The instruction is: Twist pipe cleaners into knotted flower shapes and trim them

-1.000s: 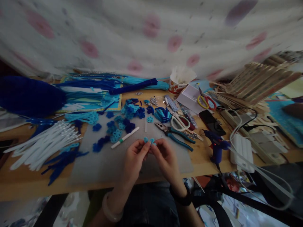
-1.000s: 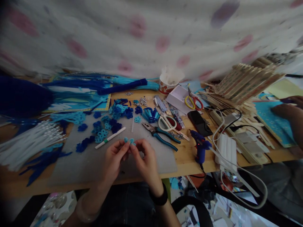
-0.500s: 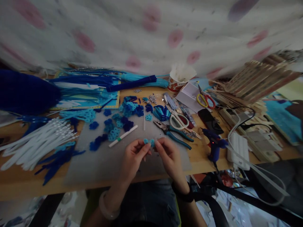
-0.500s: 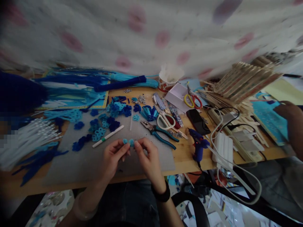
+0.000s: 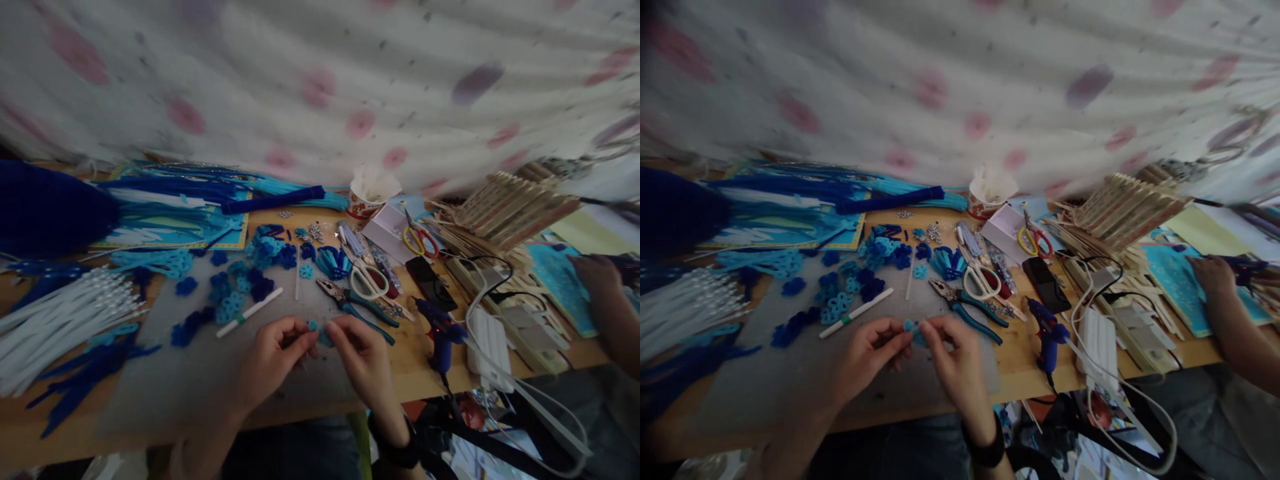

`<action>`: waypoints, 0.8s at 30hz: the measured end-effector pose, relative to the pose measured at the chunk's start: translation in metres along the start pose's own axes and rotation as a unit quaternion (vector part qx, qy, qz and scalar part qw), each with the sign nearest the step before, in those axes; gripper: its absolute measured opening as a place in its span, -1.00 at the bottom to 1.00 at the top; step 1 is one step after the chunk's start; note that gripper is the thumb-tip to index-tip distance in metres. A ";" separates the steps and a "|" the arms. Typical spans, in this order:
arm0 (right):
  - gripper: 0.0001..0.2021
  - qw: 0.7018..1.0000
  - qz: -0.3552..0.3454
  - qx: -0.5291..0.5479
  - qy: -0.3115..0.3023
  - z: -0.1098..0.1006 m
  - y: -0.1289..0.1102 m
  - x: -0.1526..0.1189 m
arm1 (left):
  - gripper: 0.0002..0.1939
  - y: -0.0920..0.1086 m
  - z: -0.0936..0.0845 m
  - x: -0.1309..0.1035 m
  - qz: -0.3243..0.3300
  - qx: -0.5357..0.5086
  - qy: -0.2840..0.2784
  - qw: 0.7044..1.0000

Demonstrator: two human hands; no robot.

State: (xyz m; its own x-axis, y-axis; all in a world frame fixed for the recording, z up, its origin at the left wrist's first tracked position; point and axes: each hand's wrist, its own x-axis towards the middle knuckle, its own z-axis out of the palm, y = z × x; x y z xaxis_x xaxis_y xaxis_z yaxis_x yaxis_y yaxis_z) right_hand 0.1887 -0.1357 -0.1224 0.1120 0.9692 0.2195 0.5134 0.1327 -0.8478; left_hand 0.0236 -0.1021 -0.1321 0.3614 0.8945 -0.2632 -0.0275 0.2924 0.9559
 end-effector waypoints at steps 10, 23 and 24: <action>-0.74 0.889 0.123 -0.439 -0.052 -0.037 0.037 0.097 | -0.68 0.025 -0.045 0.047 -0.003 0.043 -0.018 0.999; -0.45 0.984 0.169 -0.043 -0.017 -0.083 0.028 0.072 | -0.64 0.006 -0.052 0.050 -0.043 -0.103 -0.040 0.993; -0.43 0.987 0.154 0.021 -0.029 -0.080 0.026 0.064 | -0.63 0.006 -0.051 0.049 -0.033 -0.105 -0.045 0.993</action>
State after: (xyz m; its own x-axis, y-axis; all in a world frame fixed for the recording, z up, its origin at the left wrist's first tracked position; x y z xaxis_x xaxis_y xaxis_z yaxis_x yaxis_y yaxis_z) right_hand 0.2775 -0.0865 -0.0912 0.2079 0.9749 -0.0798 0.4259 -0.1637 -0.8899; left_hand -0.0062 -0.0389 -0.1464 0.4509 0.8394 -0.3034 -0.1915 0.4230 0.8857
